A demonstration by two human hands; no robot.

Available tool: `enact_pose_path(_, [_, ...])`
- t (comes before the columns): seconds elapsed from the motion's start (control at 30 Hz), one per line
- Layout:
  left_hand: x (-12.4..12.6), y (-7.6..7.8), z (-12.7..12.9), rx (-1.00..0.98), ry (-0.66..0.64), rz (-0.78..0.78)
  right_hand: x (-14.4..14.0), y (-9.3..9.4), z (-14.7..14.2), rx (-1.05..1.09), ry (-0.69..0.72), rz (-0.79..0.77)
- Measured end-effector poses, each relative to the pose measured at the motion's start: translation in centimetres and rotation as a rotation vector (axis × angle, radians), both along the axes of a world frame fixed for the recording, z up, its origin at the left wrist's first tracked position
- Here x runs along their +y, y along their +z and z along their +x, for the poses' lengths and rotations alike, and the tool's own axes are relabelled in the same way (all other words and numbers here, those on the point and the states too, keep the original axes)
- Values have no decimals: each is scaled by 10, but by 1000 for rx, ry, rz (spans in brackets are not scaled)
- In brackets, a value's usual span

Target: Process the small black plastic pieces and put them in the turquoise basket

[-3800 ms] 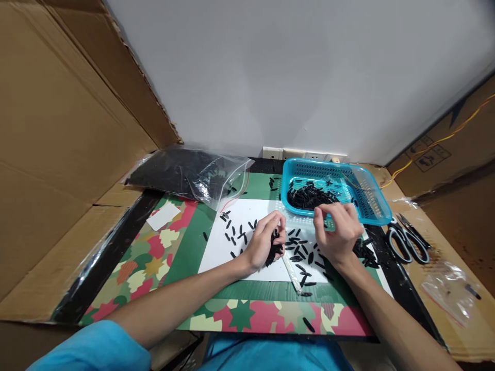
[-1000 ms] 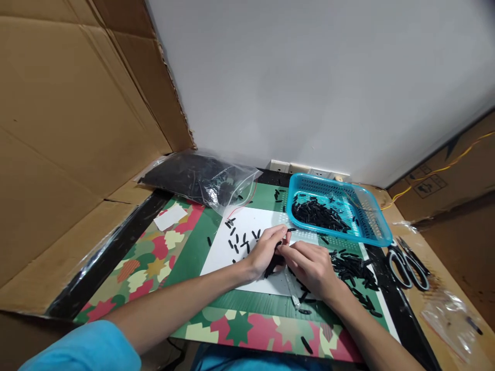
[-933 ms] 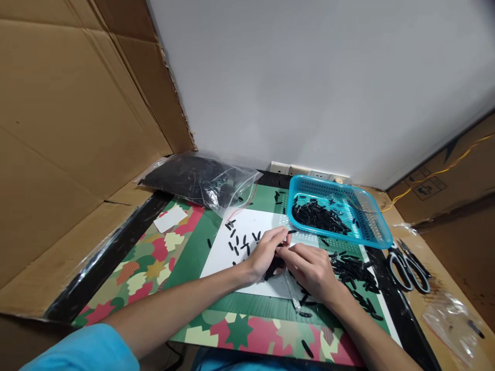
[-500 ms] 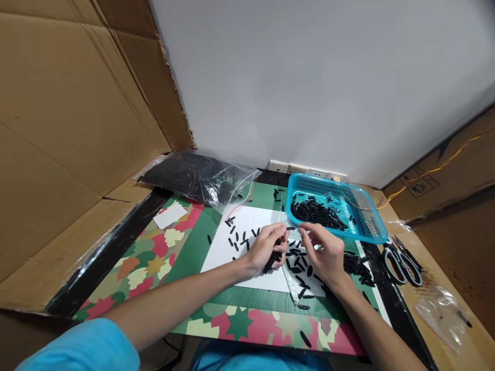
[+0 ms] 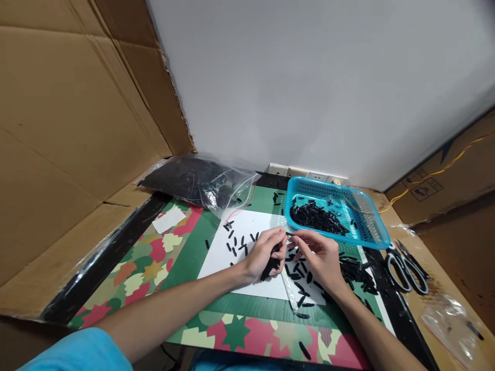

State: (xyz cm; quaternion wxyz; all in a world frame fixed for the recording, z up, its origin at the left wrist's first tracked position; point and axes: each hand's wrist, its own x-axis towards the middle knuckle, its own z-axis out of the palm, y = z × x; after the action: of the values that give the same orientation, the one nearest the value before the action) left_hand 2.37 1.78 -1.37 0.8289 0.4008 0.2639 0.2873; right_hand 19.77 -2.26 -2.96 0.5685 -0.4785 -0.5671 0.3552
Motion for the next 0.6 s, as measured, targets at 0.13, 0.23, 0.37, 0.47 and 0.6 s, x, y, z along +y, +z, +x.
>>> enact_pose_path(0.13, [1,-2,0,7,5,2,1,-2,2,35,15,-39])
enact_pose_path(0.23, [3,-2,1,23,5,8,1,-1,4,30,16,-58])
enact_pose_path(0.37, [6,1,2,52,5,-3,3,0,5,31,19,-81])
enact_pose_path(0.47, [7,1,2,56,1,1,3,1,6,55,33,-106])
enact_pose_path(0.6, [7,1,2,45,-6,-3,2,1,8,74,67,-118])
